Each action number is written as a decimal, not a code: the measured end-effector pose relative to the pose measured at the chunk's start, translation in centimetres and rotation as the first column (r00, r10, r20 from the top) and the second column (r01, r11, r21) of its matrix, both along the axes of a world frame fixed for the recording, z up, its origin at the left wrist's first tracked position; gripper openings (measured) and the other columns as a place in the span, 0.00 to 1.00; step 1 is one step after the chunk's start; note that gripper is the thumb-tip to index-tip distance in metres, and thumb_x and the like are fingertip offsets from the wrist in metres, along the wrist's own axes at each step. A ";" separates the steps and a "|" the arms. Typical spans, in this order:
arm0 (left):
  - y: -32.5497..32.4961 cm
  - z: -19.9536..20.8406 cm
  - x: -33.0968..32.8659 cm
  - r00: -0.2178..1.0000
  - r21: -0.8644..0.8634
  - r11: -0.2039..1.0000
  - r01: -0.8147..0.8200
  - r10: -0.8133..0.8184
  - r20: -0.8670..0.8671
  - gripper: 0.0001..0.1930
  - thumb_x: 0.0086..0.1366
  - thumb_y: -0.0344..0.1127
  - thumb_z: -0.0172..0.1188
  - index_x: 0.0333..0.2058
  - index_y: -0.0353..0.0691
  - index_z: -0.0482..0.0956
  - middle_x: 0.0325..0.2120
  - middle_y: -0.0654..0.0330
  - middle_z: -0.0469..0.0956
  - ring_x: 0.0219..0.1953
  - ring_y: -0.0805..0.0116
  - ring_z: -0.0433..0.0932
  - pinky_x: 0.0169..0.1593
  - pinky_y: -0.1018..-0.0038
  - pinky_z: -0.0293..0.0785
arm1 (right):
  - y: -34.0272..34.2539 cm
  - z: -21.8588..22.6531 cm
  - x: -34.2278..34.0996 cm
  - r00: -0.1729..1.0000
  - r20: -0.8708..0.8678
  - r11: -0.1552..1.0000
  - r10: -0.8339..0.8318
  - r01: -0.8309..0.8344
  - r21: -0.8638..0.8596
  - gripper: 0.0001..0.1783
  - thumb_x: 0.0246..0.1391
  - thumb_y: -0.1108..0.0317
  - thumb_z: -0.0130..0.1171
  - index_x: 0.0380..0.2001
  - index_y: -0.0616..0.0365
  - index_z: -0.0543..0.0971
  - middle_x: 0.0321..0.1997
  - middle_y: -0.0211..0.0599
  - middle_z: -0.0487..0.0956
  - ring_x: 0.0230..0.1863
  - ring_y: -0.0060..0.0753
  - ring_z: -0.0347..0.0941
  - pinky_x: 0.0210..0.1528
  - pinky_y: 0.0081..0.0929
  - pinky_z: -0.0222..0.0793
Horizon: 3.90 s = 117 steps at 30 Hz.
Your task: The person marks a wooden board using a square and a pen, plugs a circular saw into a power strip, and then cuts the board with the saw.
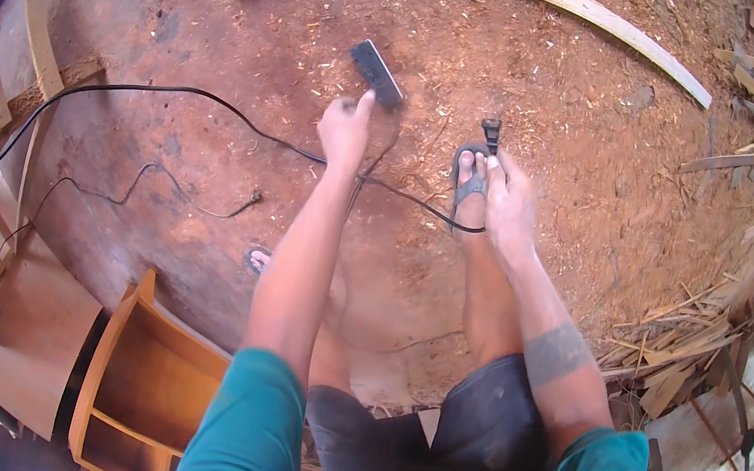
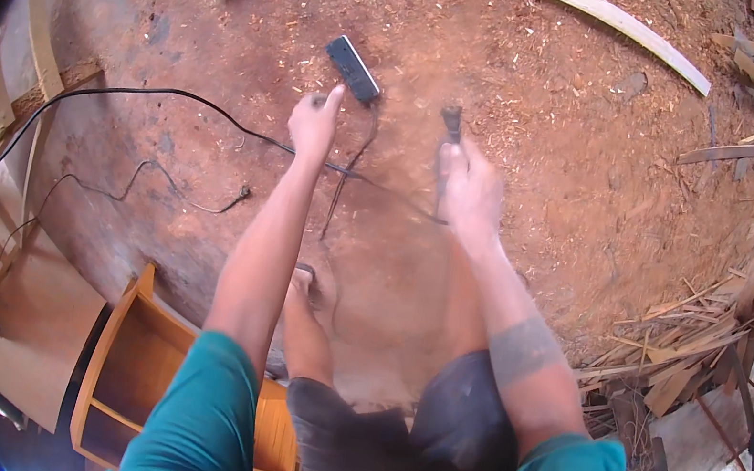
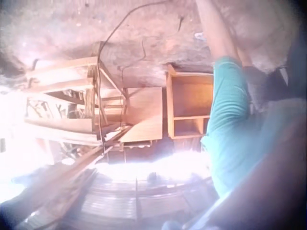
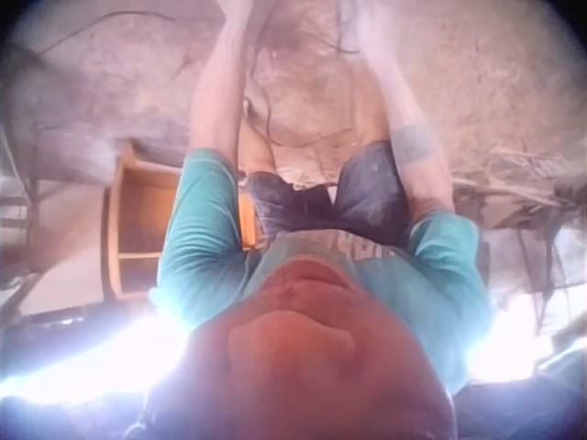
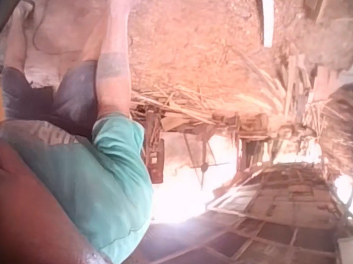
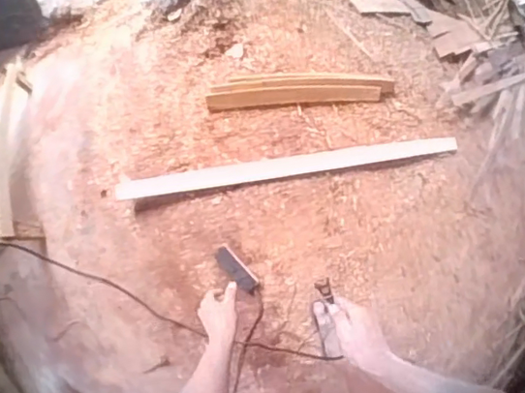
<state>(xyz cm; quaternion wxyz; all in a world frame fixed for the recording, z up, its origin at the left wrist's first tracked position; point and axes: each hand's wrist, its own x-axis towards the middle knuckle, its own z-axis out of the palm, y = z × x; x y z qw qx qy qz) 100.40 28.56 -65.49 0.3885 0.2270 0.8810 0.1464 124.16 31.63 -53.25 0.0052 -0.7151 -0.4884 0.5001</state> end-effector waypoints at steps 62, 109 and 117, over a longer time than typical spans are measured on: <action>-1.8 17.2 -5.4 0.765 0.092 0.947 -0.307 0.188 0.616 0.36 0.72 0.47 0.64 0.69 0.30 0.65 0.55 0.53 0.75 0.56 0.68 0.76 0.54 0.71 0.77 | 5.8 7.0 1.2 0.992 -0.087 0.983 0.091 -0.075 0.170 0.26 0.60 0.57 0.63 0.56 0.63 0.79 0.49 0.57 0.83 0.52 0.55 0.81 0.56 0.44 0.74; -31.9 71.3 -81.9 0.701 0.407 0.888 0.214 0.151 -0.697 0.14 0.63 0.32 0.62 0.46 0.37 0.82 0.45 0.46 0.81 0.49 0.44 0.79 0.55 0.54 0.76 | 2.3 56.3 -80.2 0.376 0.362 0.068 0.853 -0.768 0.637 0.34 0.53 0.48 0.67 0.55 0.61 0.74 0.56 0.53 0.76 0.63 0.59 0.70 0.64 0.54 0.63; -26.1 67.7 -95.2 0.516 0.126 0.873 0.471 -0.157 -0.842 0.26 0.66 0.56 0.62 0.49 0.38 0.84 0.53 0.44 0.80 0.57 0.45 0.78 0.62 0.53 0.72 | 4.0 53.2 -79.9 0.329 0.246 0.102 0.912 -0.761 0.641 0.33 0.56 0.48 0.69 0.58 0.55 0.74 0.51 0.57 0.81 0.54 0.63 0.76 0.58 0.54 0.70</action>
